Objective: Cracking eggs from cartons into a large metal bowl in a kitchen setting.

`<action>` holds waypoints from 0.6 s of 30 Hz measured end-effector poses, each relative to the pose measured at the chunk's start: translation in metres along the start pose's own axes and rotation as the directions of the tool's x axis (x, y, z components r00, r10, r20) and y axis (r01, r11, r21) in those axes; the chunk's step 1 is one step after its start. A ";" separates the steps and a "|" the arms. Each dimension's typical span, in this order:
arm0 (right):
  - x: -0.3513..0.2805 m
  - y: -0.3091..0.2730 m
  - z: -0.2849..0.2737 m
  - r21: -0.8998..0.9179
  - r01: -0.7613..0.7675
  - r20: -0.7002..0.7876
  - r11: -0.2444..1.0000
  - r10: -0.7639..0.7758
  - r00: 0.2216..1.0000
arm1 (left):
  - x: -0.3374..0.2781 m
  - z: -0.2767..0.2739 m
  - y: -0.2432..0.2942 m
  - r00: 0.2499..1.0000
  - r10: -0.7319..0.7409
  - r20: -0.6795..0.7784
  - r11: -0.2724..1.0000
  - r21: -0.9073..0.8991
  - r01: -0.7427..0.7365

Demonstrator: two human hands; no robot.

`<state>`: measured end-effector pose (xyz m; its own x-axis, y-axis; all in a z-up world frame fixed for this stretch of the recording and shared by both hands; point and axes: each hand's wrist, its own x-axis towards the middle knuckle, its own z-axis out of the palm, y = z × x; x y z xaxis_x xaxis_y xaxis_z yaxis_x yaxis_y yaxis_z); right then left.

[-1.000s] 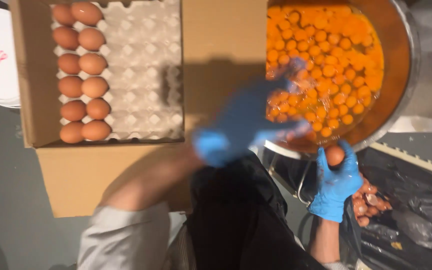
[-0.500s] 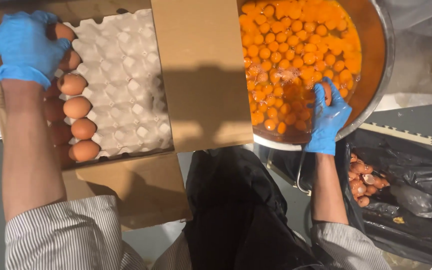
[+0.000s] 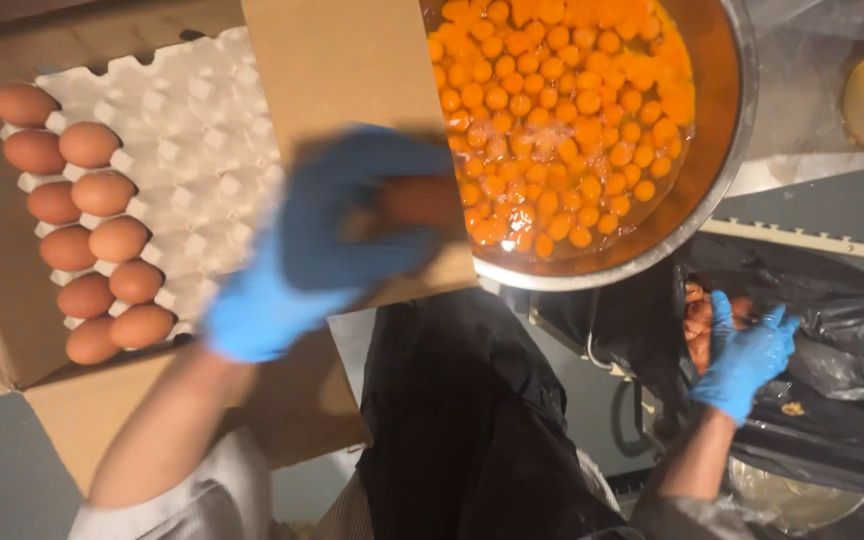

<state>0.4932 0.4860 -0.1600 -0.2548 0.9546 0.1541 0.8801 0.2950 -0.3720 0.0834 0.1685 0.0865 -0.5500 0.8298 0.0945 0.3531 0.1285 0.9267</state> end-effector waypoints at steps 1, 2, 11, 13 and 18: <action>-0.002 -0.025 -0.005 0.008 0.036 0.068 0.999 -0.037 0.997 | 0.013 0.021 0.001 0.995 0.035 0.091 0.997 -0.069 -0.028; 0.000 -0.092 -0.016 0.016 0.044 0.060 0.999 -0.044 0.997 | 0.024 0.048 -0.009 0.996 0.044 0.083 0.997 -0.065 -0.039; -0.063 -0.177 0.006 0.715 0.329 -0.066 0.617 -0.409 0.910 | 0.023 0.076 -0.004 0.948 0.063 0.313 0.986 -0.166 -0.011; -0.055 -0.147 0.030 0.498 0.305 0.043 0.812 -0.375 0.926 | 0.012 0.009 0.002 0.973 -0.206 0.105 0.935 0.313 0.165; -0.049 -0.140 0.035 0.760 -0.125 0.327 0.638 -0.209 0.921 | -0.065 -0.126 -0.107 0.878 -0.066 -0.473 0.891 0.369 0.266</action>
<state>0.3687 0.3992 -0.1480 -0.5500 0.8313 -0.0797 0.2891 0.1000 -0.9520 -0.0137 0.0326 0.0268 -0.8646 0.4635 0.1939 0.4475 0.5349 0.7167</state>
